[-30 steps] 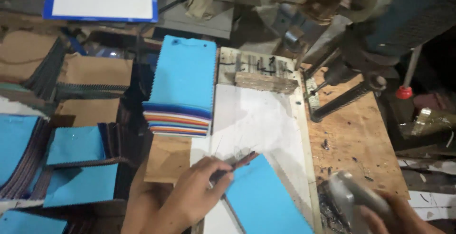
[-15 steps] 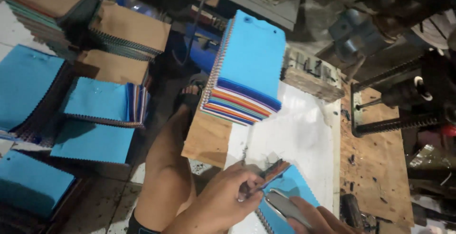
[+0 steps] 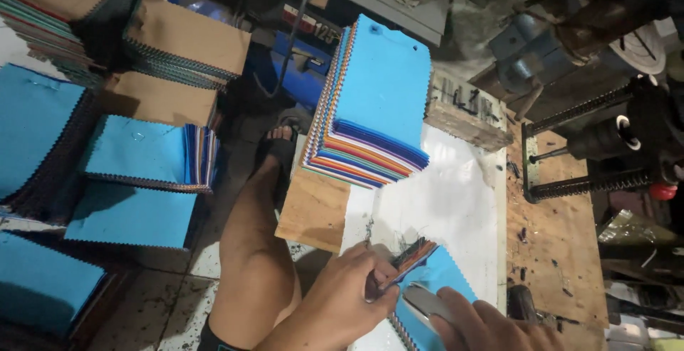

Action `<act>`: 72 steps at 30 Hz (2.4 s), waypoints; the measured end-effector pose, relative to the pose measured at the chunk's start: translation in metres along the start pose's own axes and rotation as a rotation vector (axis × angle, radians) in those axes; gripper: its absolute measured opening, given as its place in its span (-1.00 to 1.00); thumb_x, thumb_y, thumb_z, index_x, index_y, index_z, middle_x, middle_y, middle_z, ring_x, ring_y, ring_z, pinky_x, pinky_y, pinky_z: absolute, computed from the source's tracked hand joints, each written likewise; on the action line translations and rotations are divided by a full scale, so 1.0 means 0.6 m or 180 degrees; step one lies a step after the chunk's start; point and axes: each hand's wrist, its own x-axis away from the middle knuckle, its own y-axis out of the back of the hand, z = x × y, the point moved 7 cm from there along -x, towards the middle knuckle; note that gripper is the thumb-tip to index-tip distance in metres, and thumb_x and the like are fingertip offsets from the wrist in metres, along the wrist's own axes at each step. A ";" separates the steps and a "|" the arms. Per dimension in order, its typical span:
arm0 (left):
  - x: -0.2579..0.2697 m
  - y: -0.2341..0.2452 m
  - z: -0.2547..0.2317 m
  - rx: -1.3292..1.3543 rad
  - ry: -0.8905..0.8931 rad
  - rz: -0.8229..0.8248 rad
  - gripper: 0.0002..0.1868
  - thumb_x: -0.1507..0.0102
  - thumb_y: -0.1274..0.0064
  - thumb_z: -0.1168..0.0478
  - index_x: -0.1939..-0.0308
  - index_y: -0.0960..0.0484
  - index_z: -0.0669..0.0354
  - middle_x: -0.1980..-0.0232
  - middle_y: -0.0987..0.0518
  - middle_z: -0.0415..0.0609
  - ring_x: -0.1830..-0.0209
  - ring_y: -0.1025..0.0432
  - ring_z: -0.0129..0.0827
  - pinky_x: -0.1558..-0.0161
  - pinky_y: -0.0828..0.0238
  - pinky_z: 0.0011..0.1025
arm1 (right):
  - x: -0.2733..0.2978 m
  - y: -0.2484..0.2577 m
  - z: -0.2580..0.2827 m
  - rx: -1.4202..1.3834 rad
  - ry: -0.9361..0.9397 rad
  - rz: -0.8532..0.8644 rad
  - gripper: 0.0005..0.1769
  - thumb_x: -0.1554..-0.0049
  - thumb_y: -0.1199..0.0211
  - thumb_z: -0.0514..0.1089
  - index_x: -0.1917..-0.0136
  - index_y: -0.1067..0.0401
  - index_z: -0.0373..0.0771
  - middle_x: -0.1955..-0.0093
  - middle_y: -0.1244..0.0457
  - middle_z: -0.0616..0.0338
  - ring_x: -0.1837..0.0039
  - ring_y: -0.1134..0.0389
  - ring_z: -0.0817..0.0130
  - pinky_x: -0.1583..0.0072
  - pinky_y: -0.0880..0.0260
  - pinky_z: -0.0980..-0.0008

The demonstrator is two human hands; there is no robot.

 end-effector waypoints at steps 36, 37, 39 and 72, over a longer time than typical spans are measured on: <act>0.001 0.008 0.013 0.0049 0.0256 -0.0403 -0.85 -0.12 -0.29 0.05 0.40 -0.65 -0.08 0.29 -0.73 -0.36 0.24 -0.65 -0.48 0.20 -0.52 -0.46 | -0.014 0.030 0.015 -0.0247 0.0725 -0.0072 -0.63 -0.18 0.05 0.54 -0.20 -0.32 0.60 0.54 -0.16 0.48 0.62 -0.09 0.37 0.45 -0.17 0.25; 0.001 0.011 0.009 0.0109 0.0217 -0.0388 -0.87 -0.13 -0.29 0.07 0.39 -0.66 -0.07 0.30 -0.69 -0.32 0.30 -0.63 -0.49 0.25 -0.50 -0.47 | -0.018 0.030 0.017 -0.0256 0.0781 0.0113 -0.61 -0.20 0.06 0.56 -0.21 -0.31 0.58 0.56 -0.14 0.45 0.61 -0.05 0.40 0.44 -0.11 0.23; 0.001 0.014 0.000 0.0170 0.0183 -0.0366 -0.88 -0.13 -0.29 0.09 0.38 -0.66 -0.07 0.31 -0.66 -0.29 0.36 -0.61 -0.49 0.29 -0.49 -0.48 | -0.023 0.039 0.024 -0.0268 0.0834 0.0308 -0.59 -0.21 0.07 0.57 -0.21 -0.30 0.55 0.57 -0.11 0.41 0.60 -0.01 0.42 0.43 -0.06 0.21; -0.004 0.019 0.021 0.0466 0.1254 -0.0081 -0.86 -0.13 -0.33 0.09 0.38 -0.82 0.04 0.26 -0.77 -0.21 0.21 -0.66 -0.67 0.15 -0.65 -0.66 | 0.002 -0.072 0.053 -0.1483 0.0491 0.0804 -0.39 -0.25 0.10 0.40 -0.55 0.04 0.78 0.08 -0.43 0.78 0.54 -0.13 0.35 0.41 -0.17 0.32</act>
